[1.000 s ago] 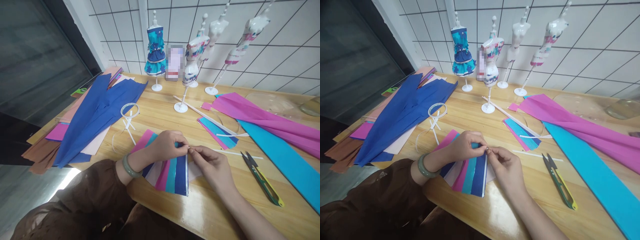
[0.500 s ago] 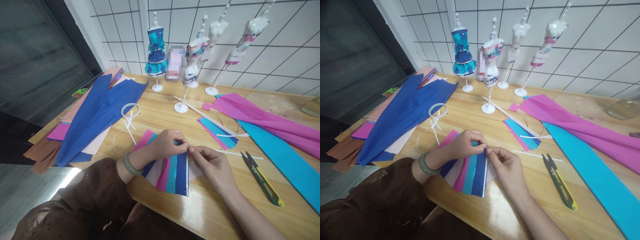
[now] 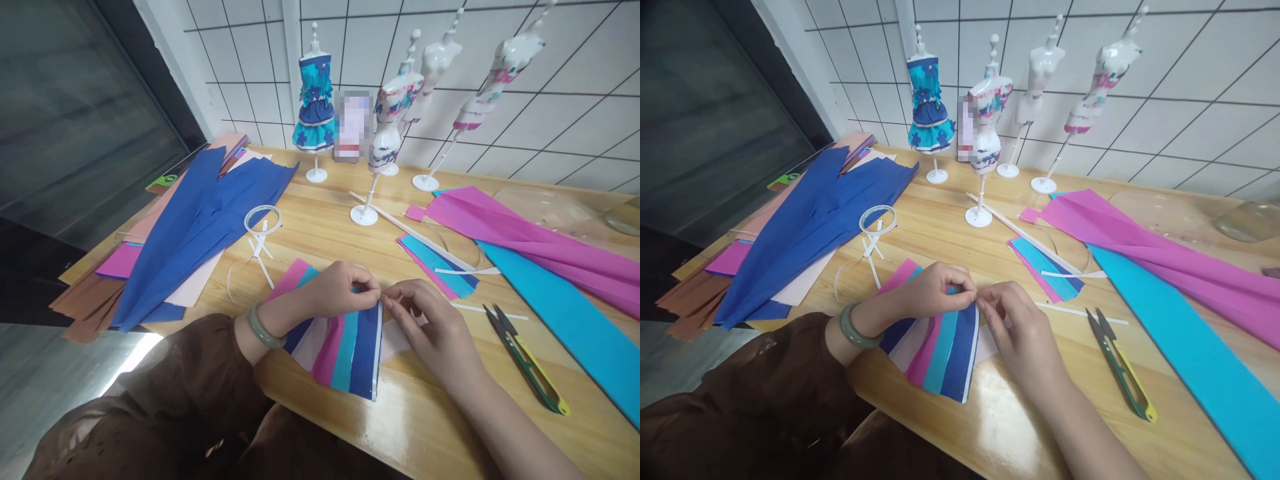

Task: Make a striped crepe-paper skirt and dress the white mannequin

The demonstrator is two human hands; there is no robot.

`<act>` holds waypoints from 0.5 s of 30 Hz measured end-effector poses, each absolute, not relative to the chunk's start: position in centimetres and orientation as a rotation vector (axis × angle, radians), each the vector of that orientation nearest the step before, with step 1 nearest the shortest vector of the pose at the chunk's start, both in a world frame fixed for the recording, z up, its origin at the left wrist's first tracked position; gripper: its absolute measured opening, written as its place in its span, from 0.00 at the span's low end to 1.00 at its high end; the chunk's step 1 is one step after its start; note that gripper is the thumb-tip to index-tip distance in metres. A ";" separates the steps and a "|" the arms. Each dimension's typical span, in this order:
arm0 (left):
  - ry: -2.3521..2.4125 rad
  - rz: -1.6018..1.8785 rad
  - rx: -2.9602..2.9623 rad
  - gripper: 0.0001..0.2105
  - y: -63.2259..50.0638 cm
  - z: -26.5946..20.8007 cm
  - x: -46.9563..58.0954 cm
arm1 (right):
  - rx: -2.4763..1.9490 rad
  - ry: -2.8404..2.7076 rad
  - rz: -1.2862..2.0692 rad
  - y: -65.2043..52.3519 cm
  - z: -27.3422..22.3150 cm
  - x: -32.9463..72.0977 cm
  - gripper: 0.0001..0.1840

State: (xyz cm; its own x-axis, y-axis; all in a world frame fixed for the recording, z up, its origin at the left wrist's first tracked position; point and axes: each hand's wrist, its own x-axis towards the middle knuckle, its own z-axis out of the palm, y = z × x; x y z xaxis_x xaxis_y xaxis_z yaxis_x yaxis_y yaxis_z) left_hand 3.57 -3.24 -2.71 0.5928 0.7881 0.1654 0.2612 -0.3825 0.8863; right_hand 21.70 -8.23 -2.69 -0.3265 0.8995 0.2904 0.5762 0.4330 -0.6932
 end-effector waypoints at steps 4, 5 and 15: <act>0.824 0.709 1.927 0.07 -3.2 -2.8 3.5 | -1.259 -2.086 0.654 -8.2 -2.9 21.9 0.04; 0.822 0.707 1.923 0.07 -3.2 -2.8 3.5 | -1.270 -2.097 0.652 -8.2 -3.0 21.9 0.04; 0.815 0.650 1.877 0.07 -3.1 -2.7 3.5 | -1.350 -2.242 0.557 -8.2 -2.8 21.7 0.08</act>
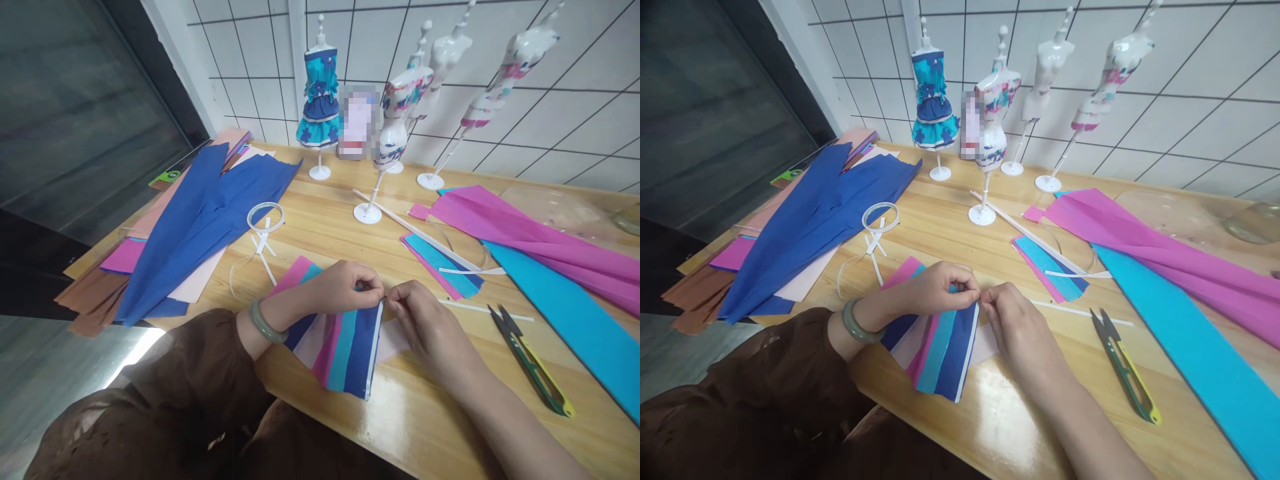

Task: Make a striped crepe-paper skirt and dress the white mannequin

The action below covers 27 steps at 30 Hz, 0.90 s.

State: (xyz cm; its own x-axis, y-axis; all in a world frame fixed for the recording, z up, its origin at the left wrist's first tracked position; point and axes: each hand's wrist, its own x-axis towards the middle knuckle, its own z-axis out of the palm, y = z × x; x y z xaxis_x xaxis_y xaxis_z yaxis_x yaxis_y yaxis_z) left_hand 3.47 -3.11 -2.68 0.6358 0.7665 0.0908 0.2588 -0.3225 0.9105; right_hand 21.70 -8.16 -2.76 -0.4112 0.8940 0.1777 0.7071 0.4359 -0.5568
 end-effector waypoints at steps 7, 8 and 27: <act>0.814 0.635 1.742 0.08 -2.8 -2.7 3.1 | -1.258 -2.280 0.473 -8.1 -2.9 21.9 0.07; 0.815 0.633 1.717 0.08 -2.8 -2.7 3.1 | -1.256 -2.283 0.479 -8.2 -2.9 21.9 0.07; 0.962 0.795 1.527 0.11 -1.1 -1.0 1.0 | -1.091 -2.331 0.527 -9.1 -1.8 21.8 0.05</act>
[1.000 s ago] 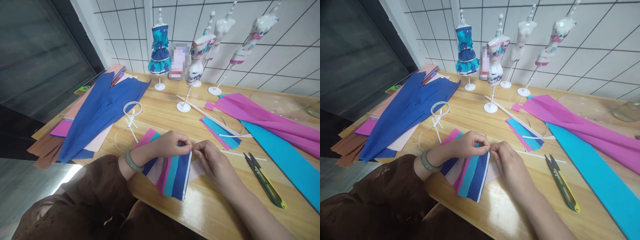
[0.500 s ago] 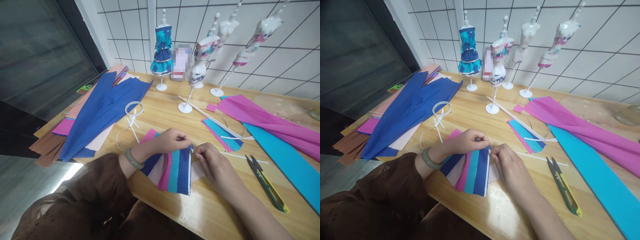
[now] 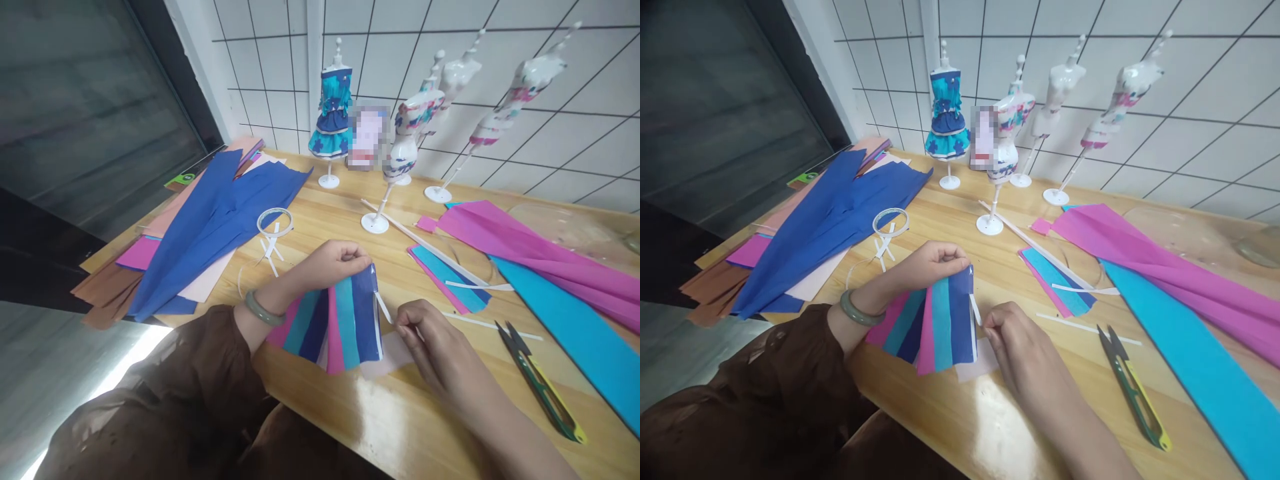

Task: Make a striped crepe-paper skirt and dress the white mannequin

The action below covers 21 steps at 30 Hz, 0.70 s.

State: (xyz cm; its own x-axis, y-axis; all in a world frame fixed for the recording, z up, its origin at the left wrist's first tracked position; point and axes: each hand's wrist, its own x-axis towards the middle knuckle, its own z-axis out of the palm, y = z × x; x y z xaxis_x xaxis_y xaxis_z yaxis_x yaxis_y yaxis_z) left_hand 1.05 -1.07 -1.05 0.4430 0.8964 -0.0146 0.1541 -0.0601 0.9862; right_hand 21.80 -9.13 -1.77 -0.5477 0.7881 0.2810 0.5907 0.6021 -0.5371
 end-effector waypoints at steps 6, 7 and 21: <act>1.001 0.969 1.431 0.12 0.0 -0.3 -1.1 | -1.081 -2.331 0.522 -9.5 -1.4 21.7 0.05; 1.007 1.010 1.412 0.11 0.2 -0.1 -1.4 | -1.084 -2.324 0.513 -9.6 -1.4 21.7 0.05; 1.090 1.550 1.115 0.09 2.7 0.8 -6.2 | -1.169 -2.237 0.314 -8.1 -2.1 23.4 0.04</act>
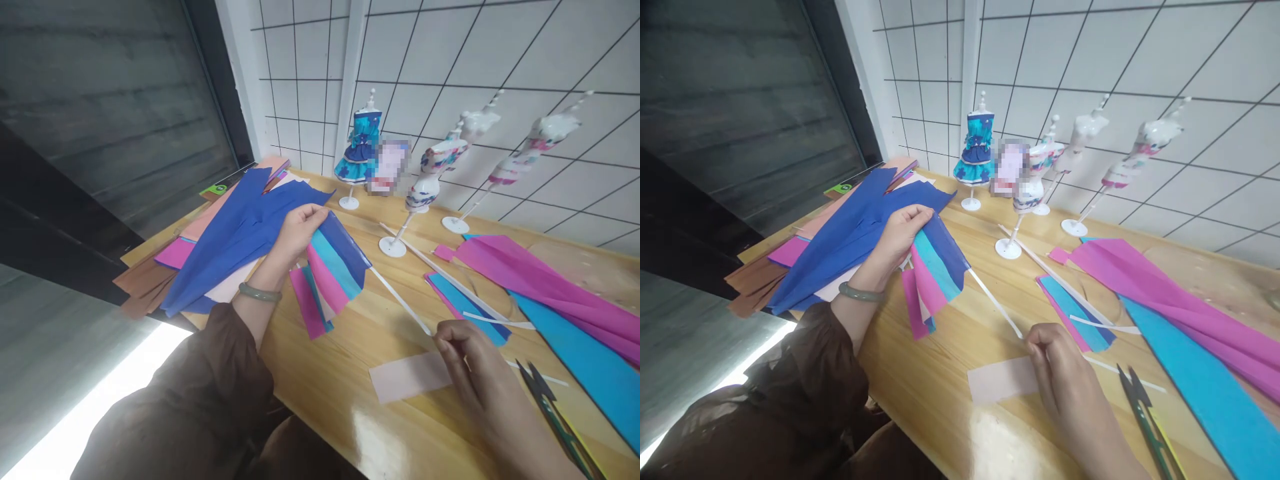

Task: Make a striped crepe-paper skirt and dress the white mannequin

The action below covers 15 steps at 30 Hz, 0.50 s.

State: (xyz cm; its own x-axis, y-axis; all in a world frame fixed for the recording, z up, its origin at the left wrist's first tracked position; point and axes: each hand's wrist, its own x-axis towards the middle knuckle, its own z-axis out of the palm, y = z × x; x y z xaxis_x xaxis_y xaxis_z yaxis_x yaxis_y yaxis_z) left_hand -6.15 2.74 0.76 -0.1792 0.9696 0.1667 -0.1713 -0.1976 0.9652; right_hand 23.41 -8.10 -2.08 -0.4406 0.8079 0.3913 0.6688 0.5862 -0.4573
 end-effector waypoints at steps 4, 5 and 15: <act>1.126 1.620 1.082 0.09 3.1 0.7 -7.1 | -1.314 -2.151 0.275 -7.1 -2.7 24.6 0.05; 1.123 1.635 1.078 0.09 3.2 0.6 -7.2 | -1.351 -2.123 0.274 -6.8 -2.9 24.9 0.06; 1.106 1.738 1.011 0.08 3.7 0.3 -7.8 | -1.575 -1.732 0.444 -5.9 -2.1 26.6 0.08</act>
State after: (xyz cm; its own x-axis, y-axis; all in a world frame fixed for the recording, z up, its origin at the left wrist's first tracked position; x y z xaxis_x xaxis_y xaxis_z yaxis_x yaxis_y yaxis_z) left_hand -7.76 3.74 0.29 -0.3397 0.9204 0.1934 -0.2146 -0.2761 0.9369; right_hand 26.64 -5.87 -2.11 0.0280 0.9573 0.2876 0.7006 0.1864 -0.6888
